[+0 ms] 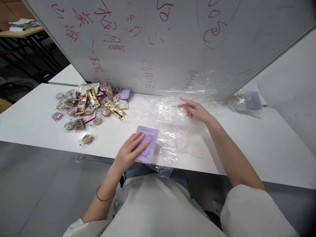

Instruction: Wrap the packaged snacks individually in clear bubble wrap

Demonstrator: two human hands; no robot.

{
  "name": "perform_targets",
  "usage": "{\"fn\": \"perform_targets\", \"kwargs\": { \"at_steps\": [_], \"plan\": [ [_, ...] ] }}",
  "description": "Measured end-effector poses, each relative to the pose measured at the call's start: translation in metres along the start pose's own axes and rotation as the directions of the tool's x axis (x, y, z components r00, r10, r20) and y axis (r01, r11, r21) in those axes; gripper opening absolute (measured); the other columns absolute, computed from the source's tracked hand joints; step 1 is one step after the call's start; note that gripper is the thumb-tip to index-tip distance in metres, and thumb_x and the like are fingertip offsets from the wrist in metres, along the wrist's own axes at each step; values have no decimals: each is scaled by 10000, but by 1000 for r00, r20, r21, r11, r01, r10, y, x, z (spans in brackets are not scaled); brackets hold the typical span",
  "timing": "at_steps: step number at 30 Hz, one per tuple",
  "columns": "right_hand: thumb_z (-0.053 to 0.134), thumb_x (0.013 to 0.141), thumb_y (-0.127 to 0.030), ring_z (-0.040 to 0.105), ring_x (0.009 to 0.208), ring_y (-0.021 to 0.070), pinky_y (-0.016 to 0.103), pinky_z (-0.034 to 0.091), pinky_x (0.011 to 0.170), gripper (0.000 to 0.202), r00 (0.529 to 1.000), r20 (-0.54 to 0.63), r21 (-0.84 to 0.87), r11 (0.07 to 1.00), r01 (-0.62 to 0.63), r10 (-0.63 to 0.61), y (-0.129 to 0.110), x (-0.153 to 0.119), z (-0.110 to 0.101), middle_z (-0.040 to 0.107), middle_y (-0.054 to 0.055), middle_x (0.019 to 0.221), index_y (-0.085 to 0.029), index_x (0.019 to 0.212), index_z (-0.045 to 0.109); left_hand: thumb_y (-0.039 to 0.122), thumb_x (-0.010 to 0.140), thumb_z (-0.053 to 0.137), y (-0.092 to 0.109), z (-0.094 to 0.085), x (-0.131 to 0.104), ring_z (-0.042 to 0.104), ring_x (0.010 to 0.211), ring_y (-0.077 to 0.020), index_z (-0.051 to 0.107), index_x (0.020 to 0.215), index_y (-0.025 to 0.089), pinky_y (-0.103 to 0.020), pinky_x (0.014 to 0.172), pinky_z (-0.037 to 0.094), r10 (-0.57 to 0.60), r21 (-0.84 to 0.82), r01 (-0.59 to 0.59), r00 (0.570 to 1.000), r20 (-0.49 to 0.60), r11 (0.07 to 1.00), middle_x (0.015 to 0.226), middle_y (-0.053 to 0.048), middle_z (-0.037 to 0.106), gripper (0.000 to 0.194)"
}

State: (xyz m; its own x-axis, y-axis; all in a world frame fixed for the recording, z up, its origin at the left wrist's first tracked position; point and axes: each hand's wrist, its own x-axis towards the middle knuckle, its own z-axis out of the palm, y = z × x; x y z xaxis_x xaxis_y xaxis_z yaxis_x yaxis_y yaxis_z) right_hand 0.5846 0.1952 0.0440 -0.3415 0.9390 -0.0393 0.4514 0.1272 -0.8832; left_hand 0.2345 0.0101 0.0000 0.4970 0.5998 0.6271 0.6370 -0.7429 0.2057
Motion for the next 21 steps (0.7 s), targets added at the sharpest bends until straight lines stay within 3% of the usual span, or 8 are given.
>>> {"fn": "perform_targets", "kwargs": {
  "at_steps": [2,5,9,11,13,15,17,21],
  "plan": [
    [500,913,-304,511,598,72,230,502,549,537,999,29,2,1000,12,-12,2,11,-2,667,42,1275,-308,1449,492,110,975,490,11,14,7,288,1487,-280,320,1533,303,-518,1170,375,119,-26,-116,973,198,993,1536,-91,438,614],
    [525,901,-332,554,650,104,281,524,620,542,999,-23,-107,994,-30,28,2,18,-3,677,80,1225,-244,1436,505,38,944,454,21,35,12,132,1524,-316,342,1519,325,-586,1191,286,78,5,-90,896,437,996,1567,-64,394,652],
    [617,866,-418,599,1086,350,523,507,885,622,895,-445,-530,812,-244,-21,-12,-12,7,624,217,1218,-107,1397,526,78,894,511,27,48,9,94,1526,-350,270,1551,303,-594,1190,249,-75,58,52,828,556,997,1626,-85,268,735],
    [569,903,-461,500,1234,443,618,447,952,657,842,-516,-645,719,-261,-157,-26,-40,21,566,278,1287,-59,1417,488,100,888,526,32,48,7,111,1521,-367,257,1557,305,-599,1190,230,-105,72,78,821,562,994,1630,-92,253,749],
    [444,971,-458,508,1249,422,618,450,973,602,885,-385,-718,687,-109,-262,-38,-68,41,574,262,1307,-77,1436,469,102,889,524,38,46,6,151,1509,-394,275,1553,301,-616,1176,234,-123,89,88,824,553,992,1617,-109,281,736],
    [362,1007,-459,532,1268,352,564,448,1040,551,940,-79,-730,661,173,-332,-43,-88,63,599,195,1336,-136,1434,489,80,892,498,43,42,4,228,1488,-399,286,1551,298,-612,1156,273,-134,99,95,833,537,991,1602,-120,313,725],
    [358,1007,-509,483,1351,305,520,404,1124,572,926,193,-683,633,364,-325,-36,-97,83,552,136,1432,-172,1453,477,42,903,437,41,36,1,349,1443,-356,258,1562,290,-556,1136,343,-141,94,109,861,489,990,1587,-124,344,727],
    [347,989,-599,281,1482,285,527,282,1207,687,923,325,-694,612,380,-205,-6,-97,103,333,107,1589,-169,1524,379,34,945,324,10,15,-10,442,1381,-301,259,1566,270,-507,1126,381,-322,195,273,901,291,942,1592,-127,335,667]
  ]
}}
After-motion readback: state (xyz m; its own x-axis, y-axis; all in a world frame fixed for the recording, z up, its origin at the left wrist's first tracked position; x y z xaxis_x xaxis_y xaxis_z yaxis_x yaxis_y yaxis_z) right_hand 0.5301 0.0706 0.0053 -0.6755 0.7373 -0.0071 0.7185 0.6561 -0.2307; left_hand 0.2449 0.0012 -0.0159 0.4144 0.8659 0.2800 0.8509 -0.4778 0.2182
